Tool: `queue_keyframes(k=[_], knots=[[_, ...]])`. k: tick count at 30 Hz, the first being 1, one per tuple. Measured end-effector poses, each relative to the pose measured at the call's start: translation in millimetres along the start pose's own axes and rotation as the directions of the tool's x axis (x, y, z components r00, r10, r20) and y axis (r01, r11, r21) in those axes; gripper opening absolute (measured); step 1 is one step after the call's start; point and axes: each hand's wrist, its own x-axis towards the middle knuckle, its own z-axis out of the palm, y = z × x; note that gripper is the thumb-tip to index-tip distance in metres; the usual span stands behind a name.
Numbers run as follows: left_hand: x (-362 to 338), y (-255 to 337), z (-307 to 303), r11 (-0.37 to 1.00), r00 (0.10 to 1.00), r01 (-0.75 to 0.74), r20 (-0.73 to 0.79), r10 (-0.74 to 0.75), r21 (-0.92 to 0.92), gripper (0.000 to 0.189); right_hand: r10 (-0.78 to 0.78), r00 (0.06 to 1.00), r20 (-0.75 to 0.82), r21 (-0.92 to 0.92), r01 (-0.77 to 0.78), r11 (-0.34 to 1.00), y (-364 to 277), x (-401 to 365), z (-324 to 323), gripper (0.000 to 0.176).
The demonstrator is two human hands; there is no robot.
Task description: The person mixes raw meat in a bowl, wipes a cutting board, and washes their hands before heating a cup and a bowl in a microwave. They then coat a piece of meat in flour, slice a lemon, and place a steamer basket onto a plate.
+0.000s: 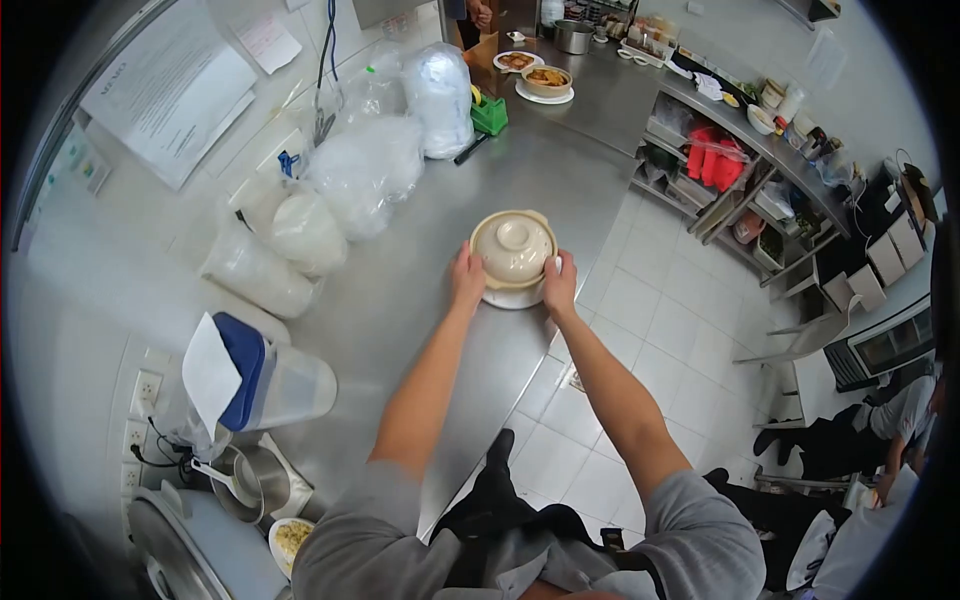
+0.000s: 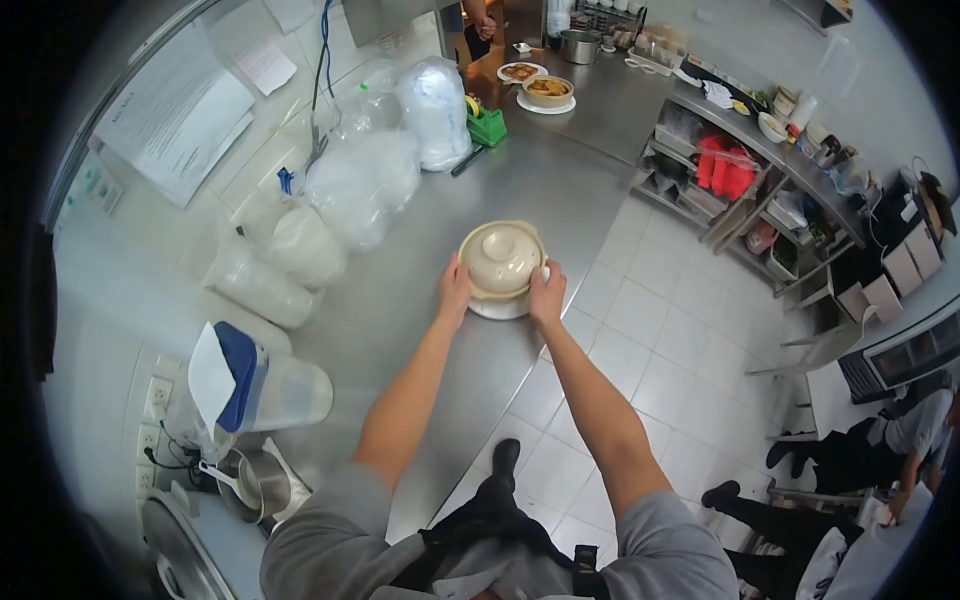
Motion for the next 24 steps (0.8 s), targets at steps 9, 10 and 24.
queue_keyframes(k=[9, 10, 24], knots=[[66, 23, 43, 0.989, 0.967, 0.106, -0.242, -0.08, 0.1, 0.054, 0.201, 0.978, -0.049, 0.346, -0.172, 0.922, 11, 57, -3, 0.064], [47, 10, 45, 0.997, 0.975, 0.064, -0.216, -0.054, 0.04, 0.053, 0.196, 0.98, -0.033, 0.341, -0.174, 0.924, 19, 47, -1, 0.064], [-332, 139, -164, 0.919, 0.882, 0.391, 0.263, -0.391, 0.053, 0.042, 0.05, 0.313, 0.948, 0.068, -0.356, 0.932, -73, -118, 32, 0.056]])
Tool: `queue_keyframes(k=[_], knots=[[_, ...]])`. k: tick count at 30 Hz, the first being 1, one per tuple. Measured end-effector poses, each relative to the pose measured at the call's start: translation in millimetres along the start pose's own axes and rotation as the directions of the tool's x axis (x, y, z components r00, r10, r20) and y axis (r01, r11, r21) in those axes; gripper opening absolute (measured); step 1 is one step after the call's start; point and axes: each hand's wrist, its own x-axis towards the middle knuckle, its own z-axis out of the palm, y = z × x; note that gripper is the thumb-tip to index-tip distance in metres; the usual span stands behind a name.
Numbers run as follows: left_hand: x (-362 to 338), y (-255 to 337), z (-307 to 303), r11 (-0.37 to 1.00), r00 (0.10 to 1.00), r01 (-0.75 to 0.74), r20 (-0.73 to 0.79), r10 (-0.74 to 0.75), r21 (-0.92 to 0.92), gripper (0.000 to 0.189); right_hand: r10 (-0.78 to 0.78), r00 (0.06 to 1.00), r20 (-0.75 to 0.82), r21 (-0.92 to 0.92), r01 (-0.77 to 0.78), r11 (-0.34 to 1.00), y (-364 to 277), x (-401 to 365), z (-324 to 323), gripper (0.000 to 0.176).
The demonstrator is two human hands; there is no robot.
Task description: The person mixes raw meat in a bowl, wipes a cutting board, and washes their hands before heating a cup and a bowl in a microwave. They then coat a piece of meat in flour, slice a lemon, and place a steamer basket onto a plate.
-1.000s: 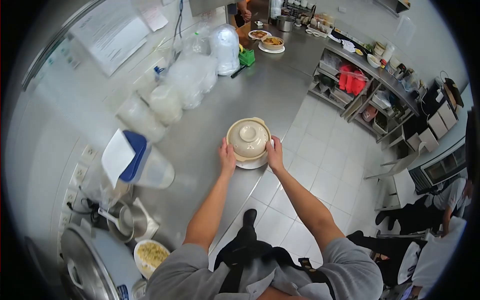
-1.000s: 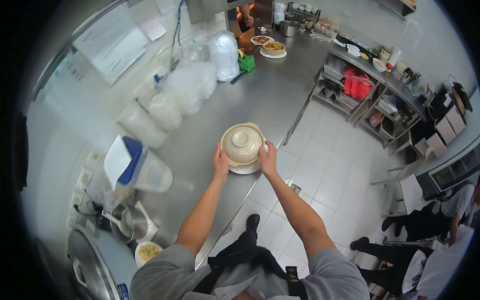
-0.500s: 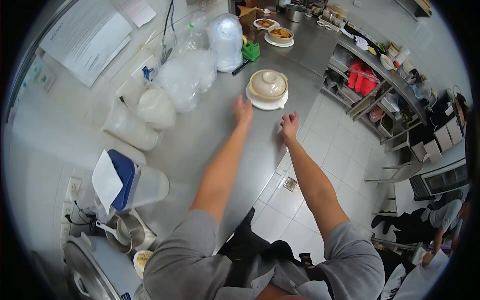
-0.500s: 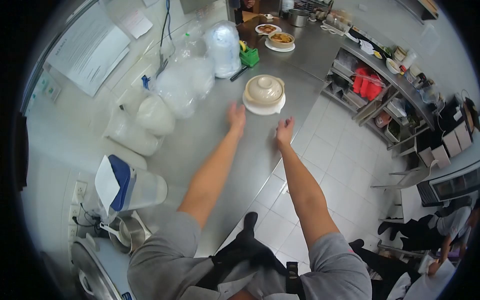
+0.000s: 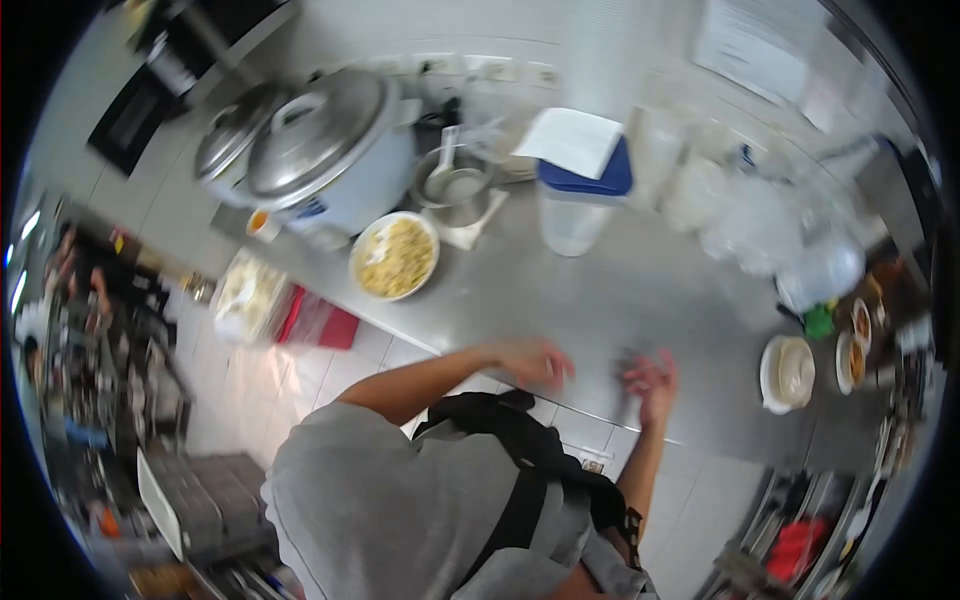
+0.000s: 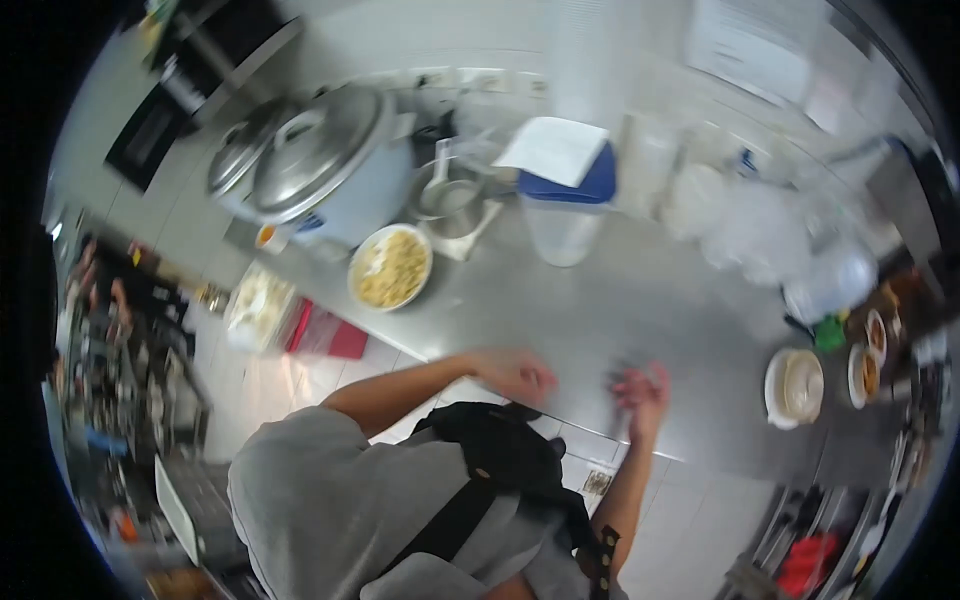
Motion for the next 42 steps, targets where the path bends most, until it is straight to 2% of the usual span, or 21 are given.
queue_keyframes(k=[3, 6, 7, 9, 11, 13, 14, 16, 18, 20, 21, 23, 27, 30, 32, 36, 37, 38, 40, 41, 42], knots=[[-81, 32, -30, 0.94, 0.79, -0.038, -0.586, -0.179, -0.338, 0.035, 0.107, 0.932, 0.345, -0.143, -0.06, 0.988, 34, -21, 78, 0.052], [-105, 23, -73, 0.993, 0.441, 0.12, -0.896, -0.05, 0.004, 0.027, 0.05, 0.879, 0.475, -0.202, 0.053, 0.978, 30, -17, 149, 0.049], [-105, 26, -98, 0.983, 0.333, 0.147, -0.941, 0.055, 0.11, 0.026, 0.001, 0.859, 0.513, -0.221, 0.131, 0.966, 22, -15, 170, 0.048], [-88, 28, -172, 0.819, -0.115, 0.139, -0.812, 0.572, 0.557, 0.012, -0.065, 0.807, 0.587, -0.208, 0.227, 0.951, -2, -6, 204, 0.047], [-74, 24, -259, 0.737, -0.179, 0.344, -0.73, 0.66, 0.582, 0.024, -0.147, 0.763, 0.629, -0.179, 0.327, 0.928, -1, 2, 231, 0.046], [-52, -4, -345, 0.519, -0.063, 0.453, -0.555, 0.83, 0.725, 0.02, -0.239, 0.718, 0.653, -0.155, 0.436, 0.886, 23, 9, 235, 0.046], [-38, -17, -380, 0.551, 0.171, 0.603, -0.768, 0.617, 0.577, 0.021, -0.202, 0.755, 0.624, -0.17, 0.383, 0.908, 32, -5, 232, 0.046], [-4, -19, -437, 0.418, 0.592, 0.582, -0.715, 0.372, 0.698, 0.015, -0.187, 0.858, 0.478, -0.206, 0.316, 0.926, 39, -30, 219, 0.044], [36, -72, -488, 0.498, 0.6, 0.427, -0.648, 0.468, 0.755, 0.023, -0.23, 0.94, 0.253, -0.217, 0.286, 0.933, 31, -67, 204, 0.043], [56, -54, -494, 0.014, 0.825, 0.565, -0.565, 0.005, 0.825, 0.034, -0.044, 0.997, -0.058, -0.301, 0.024, 0.953, 27, -116, 176, 0.044], [66, -70, -504, 0.473, 0.708, 0.617, -0.706, 0.015, 0.629, 0.043, -0.093, 0.972, -0.215, -0.32, 0.02, 0.947, 49, -135, 153, 0.045], [92, -75, -508, -0.2, 0.77, 0.46, -0.501, -0.395, 0.865, 0.039, -0.077, 0.862, -0.501, -0.353, -0.122, 0.928, 102, -181, 110, 0.048], [101, -122, -529, -0.191, 0.875, 0.484, -0.472, 0.103, 0.854, 0.023, 0.097, 0.632, -0.769, -0.408, -0.602, 0.686, 196, -265, 97, 0.047], [78, -76, -486, -0.393, 0.941, 0.319, -0.338, 0.022, 0.863, 0.015, 0.264, 0.53, -0.806, -0.286, -0.739, 0.61, 232, -279, 131, 0.05], [61, -44, -459, -0.11, 0.765, 0.636, -0.643, -0.041, 0.764, 0.011, 0.242, 0.474, -0.847, -0.231, -0.738, 0.634, 267, -272, 142, 0.054], [89, -84, -524, -0.068, 0.843, 0.517, -0.521, -0.134, 0.853, 0.007, 0.22, 0.33, -0.918, -0.146, -0.797, 0.586, 277, -272, 145, 0.051], [95, -87, -548, -0.079, 0.844, 0.479, -0.484, -0.231, 0.874, 0.005, 0.229, 0.331, -0.915, -0.147, -0.804, 0.576, 275, -272, 141, 0.051], [96, -90, -557, -0.083, 0.833, 0.445, -0.447, -0.327, 0.891, 0.003, 0.366, 0.501, -0.784, -0.312, -0.828, 0.465, 266, -270, 135, 0.049], [85, -60, -538, 0.018, 0.656, 0.649, -0.547, -0.519, 0.761, 0.011, 0.524, 0.619, -0.585, -0.51, -0.783, 0.356, 268, -270, 129, 0.048], [60, -38, -511, 0.067, 0.81, 0.574, -0.554, -0.195, 0.816, 0.014, 0.564, 0.697, -0.443, -0.518, -0.713, 0.473, 284, -265, 115, 0.046], [44, -18, -489, -0.117, 0.869, 0.483, -0.491, -0.063, 0.868, 0.019, 0.607, 0.7, -0.377, -0.497, -0.706, 0.505, 277, -261, 111, 0.044]])
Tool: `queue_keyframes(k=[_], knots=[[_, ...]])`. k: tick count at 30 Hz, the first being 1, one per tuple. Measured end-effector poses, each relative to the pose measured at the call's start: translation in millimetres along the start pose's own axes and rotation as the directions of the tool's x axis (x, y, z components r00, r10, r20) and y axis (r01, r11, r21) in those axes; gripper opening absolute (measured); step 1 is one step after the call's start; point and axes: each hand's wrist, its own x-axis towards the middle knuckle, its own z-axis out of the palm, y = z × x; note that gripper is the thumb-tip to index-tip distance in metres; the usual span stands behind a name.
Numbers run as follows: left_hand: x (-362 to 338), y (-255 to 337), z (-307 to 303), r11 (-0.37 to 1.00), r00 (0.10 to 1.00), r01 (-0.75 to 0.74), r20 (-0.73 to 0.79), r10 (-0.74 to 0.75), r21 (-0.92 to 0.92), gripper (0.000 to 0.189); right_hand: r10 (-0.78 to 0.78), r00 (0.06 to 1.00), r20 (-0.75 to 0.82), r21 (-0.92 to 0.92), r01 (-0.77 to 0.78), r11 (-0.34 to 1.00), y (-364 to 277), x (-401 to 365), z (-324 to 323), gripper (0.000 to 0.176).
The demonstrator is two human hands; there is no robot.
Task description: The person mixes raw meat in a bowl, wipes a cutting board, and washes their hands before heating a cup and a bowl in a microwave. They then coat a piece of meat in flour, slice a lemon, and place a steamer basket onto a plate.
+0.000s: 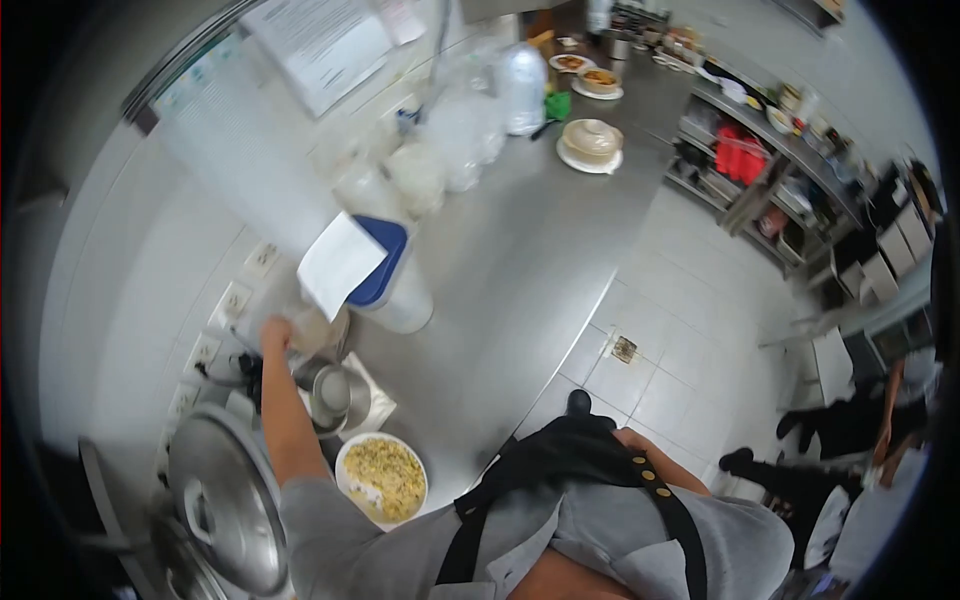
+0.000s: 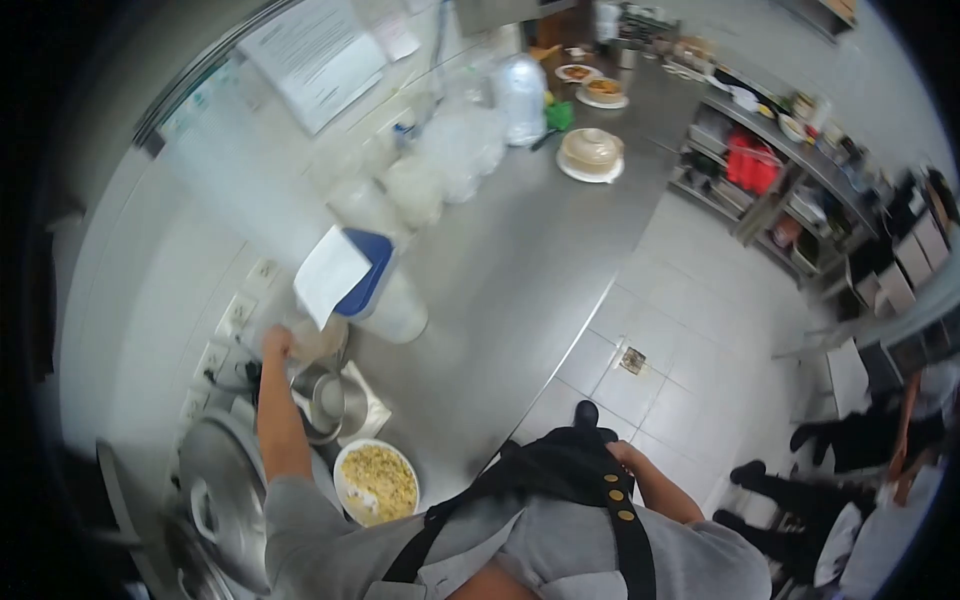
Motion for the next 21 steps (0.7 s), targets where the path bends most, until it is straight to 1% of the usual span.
queue_keyframes(k=[1, 2, 3, 4, 5, 6, 7, 8, 9, 10, 11, 12, 14, 15, 16, 17, 18, 19, 20, 21], knots=[[1, -5, 24, 0.956, 0.916, 0.114, -0.344, -0.207, -0.272, 0.029, 0.012, 0.999, 0.044, 0.034, -0.013, 0.999, -9, -5, -14, 0.042], [-27, 2, -10, 0.967, 0.959, 0.106, -0.234, -0.162, -0.232, 0.034, 0.018, 0.996, 0.086, 0.07, -0.025, 0.997, -33, -19, -33, 0.04], [-30, -3, -9, 0.972, 0.904, 0.067, -0.398, -0.154, -0.225, 0.032, 0.009, 0.993, 0.117, 0.073, -0.018, 0.997, -60, -31, -49, 0.039], [-69, 8, -46, 0.951, 0.888, 0.092, -0.409, -0.213, -0.296, 0.031, -0.02, 0.99, 0.139, 0.034, 0.015, 0.999, -91, -44, -63, 0.038], [-67, -3, -50, 0.96, 0.891, 0.037, -0.426, -0.158, -0.279, 0.027, -0.245, 0.968, 0.057, -0.051, 0.248, 0.968, -92, -32, -62, 0.036], [-98, 3, -83, 0.973, 0.921, 0.072, -0.36, -0.149, -0.22, 0.022, -0.265, 0.956, 0.124, -0.114, 0.279, 0.953, -119, -37, -70, 0.036], [-100, -1, -90, 0.96, 0.933, 0.123, -0.301, -0.198, -0.25, 0.016, -0.378, 0.918, 0.116, -0.242, 0.395, 0.886, -161, -58, -80, 0.036], [-101, -5, -98, 0.973, 0.97, 0.121, -0.183, -0.158, -0.197, 0.017, -0.489, 0.866, 0.106, -0.349, 0.493, 0.797, -198, -71, -83, 0.036], [-118, -4, -103, 0.968, 0.968, 0.151, -0.168, -0.186, -0.201, 0.017, -0.62, 0.783, 0.048, -0.28, 0.607, 0.744, -227, -73, -80, 0.035], [-133, -2, -116, 0.93, 0.976, 0.192, -0.036, -0.214, -0.312, 0.02, -0.73, 0.683, -0.032, -0.211, 0.709, 0.673, -255, -75, -75, 0.034], [-143, 0, -126, 0.88, 0.972, 0.234, 0.088, -0.218, -0.412, 0.023, -0.781, 0.624, -0.042, -0.137, 0.77, 0.623, -284, -76, -70, 0.033], [-151, -1, -129, 0.882, 0.971, 0.239, 0.085, -0.224, -0.407, 0.023, -0.824, 0.563, -0.061, -0.056, 0.823, 0.566, -313, -78, -63, 0.032], [-166, -4, -134, 0.895, 0.975, 0.22, 0.098, -0.197, -0.387, 0.027, -0.944, 0.321, -0.074, -0.02, 0.946, 0.324, -365, -81, -45, 0.028], [-173, -7, -135, 0.899, 0.975, 0.224, 0.097, -0.202, -0.377, 0.027, -0.942, 0.333, -0.037, 0.126, 0.937, 0.326, -387, -79, -33, 0.027], [-180, -14, -136, 0.921, 0.981, 0.153, -0.056, -0.185, -0.359, 0.027, -0.941, 0.34, 0.001, 0.267, 0.906, 0.328, -409, -79, -23, 0.026], [-189, -19, -135, 0.94, 0.966, 0.083, -0.205, -0.157, -0.331, 0.027, -0.912, 0.404, 0.069, 0.435, 0.811, 0.392, -429, -88, -18, 0.027], [-205, -22, -139, 0.938, 0.968, 0.041, -0.22, -0.123, -0.345, 0.028, -0.88, 0.452, 0.147, 0.58, 0.681, 0.447, -446, -98, -13, 0.027], [-222, -26, -144, 0.934, 0.967, -0.007, -0.24, -0.084, -0.357, 0.029, -0.863, 0.47, 0.184, 0.694, 0.56, 0.453, -459, -100, -6, 0.029], [-235, -31, -137, 0.943, 0.947, -0.122, -0.321, 0.017, -0.311, 0.03, -0.845, 0.492, 0.209, 0.791, 0.424, 0.442, -465, -102, -1, 0.031], [-248, -27, -128, 0.925, 0.903, -0.231, -0.421, 0.089, -0.3, 0.026, -0.878, 0.399, 0.266, 0.887, 0.254, 0.385, -465, -107, 5, 0.034]])
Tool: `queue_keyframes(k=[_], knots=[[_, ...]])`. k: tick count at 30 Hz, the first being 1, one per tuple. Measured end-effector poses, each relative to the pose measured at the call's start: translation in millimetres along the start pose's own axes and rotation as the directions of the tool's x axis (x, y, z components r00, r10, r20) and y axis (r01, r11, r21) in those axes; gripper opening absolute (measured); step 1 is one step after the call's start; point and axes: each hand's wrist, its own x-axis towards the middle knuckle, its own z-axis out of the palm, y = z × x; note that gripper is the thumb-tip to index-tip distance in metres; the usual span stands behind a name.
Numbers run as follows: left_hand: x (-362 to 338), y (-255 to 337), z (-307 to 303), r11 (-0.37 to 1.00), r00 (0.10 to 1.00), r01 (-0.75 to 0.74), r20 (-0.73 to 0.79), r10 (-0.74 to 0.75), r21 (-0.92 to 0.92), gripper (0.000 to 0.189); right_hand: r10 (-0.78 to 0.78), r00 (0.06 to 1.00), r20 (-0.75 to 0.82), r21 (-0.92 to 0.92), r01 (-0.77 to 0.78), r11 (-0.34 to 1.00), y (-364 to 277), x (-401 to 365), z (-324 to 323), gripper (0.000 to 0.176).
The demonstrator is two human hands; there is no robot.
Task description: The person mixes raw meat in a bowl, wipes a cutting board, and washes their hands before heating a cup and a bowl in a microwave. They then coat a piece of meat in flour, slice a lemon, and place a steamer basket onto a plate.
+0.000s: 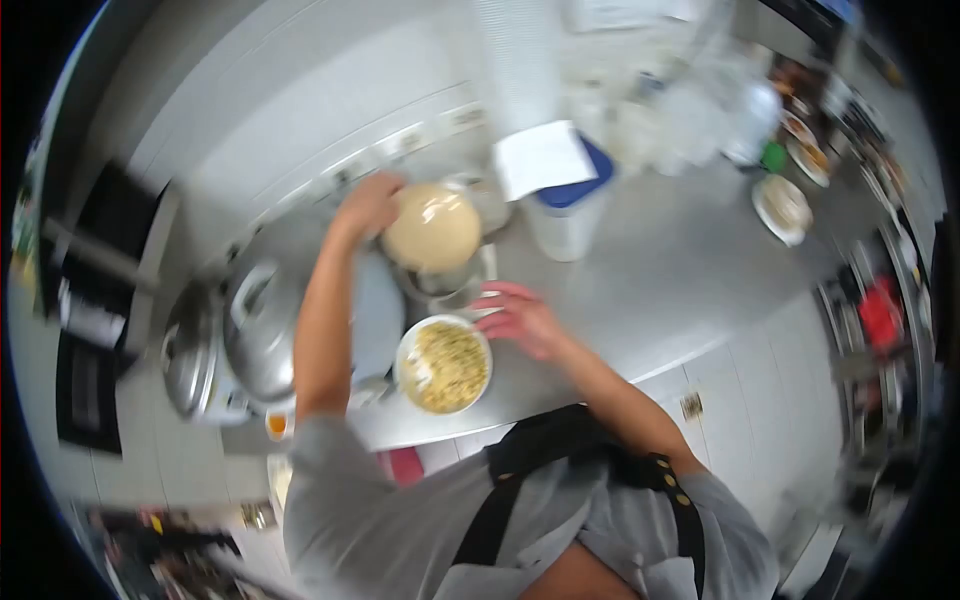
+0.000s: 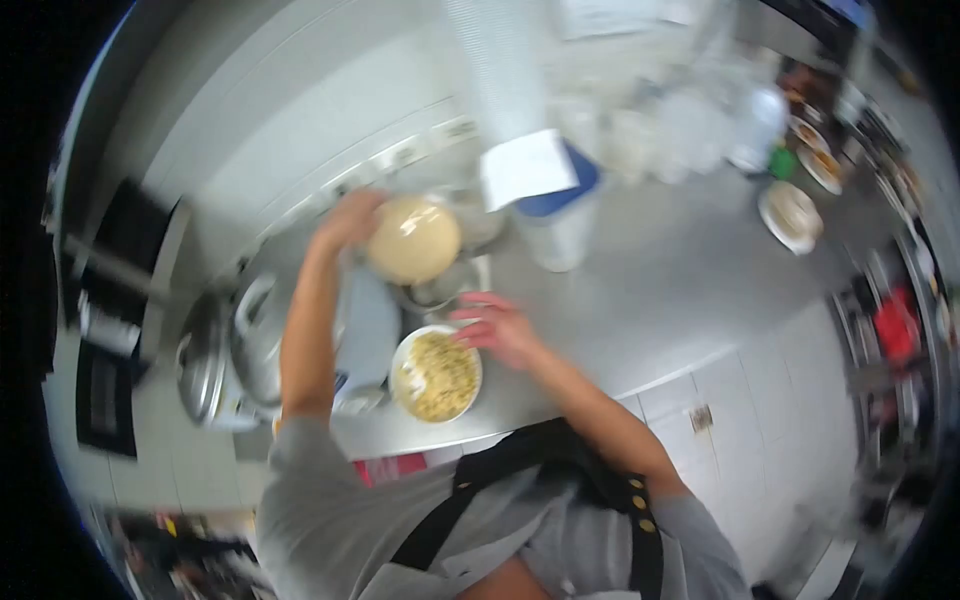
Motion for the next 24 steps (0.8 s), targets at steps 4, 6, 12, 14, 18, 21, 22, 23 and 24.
queue_keyframes(k=[4, 6, 12, 14, 18, 21, 22, 23, 24], knots=[[-52, 127, 3, 0.728, 1.0, -0.003, 0.011, 0.014, -0.686, 0.029, -0.169, 0.93, 0.326, 0.594, -0.062, 0.802, -2, -38, -19, 0.044], [-56, 175, 31, 0.423, 0.999, 0.033, 0.043, 0.014, -0.906, 0.032, -0.258, 0.906, 0.335, 0.696, -0.054, 0.716, -20, -72, -29, 0.046], [25, 316, 100, 0.136, 0.98, 0.082, 0.105, 0.17, -0.987, 0.032, -0.285, 0.912, -0.296, 0.54, 0.406, 0.738, -61, -195, -113, 0.05], [68, 365, 114, 0.177, 0.928, 0.158, 0.208, 0.31, -0.971, 0.033, -0.344, 0.882, -0.322, 0.561, 0.471, 0.681, -82, -222, -152, 0.052], [169, 469, 138, 0.155, 0.844, 0.282, 0.321, 0.43, -0.947, 0.034, -0.491, 0.785, -0.378, 0.566, 0.616, 0.548, -137, -265, -246, 0.056], [252, 554, 152, 0.111, 0.801, 0.377, 0.383, 0.461, -0.92, 0.034, -0.543, 0.725, -0.423, 0.512, 0.686, 0.518, -204, -302, -330, 0.057], [282, 578, 156, 0.082, 0.761, 0.447, 0.427, 0.489, -0.891, 0.033, -0.567, 0.687, -0.454, 0.48, 0.725, 0.494, -230, -312, -355, 0.057], [305, 599, 160, 0.059, 0.713, 0.522, 0.473, 0.518, -0.851, 0.033, -0.581, 0.666, -0.468, 0.476, 0.744, 0.469, -259, -323, -381, 0.058], [317, 618, 165, 0.064, 0.705, 0.546, 0.5, 0.503, -0.835, 0.033, -0.583, 0.647, -0.491, 0.473, 0.76, 0.445, -289, -335, -407, 0.058]])
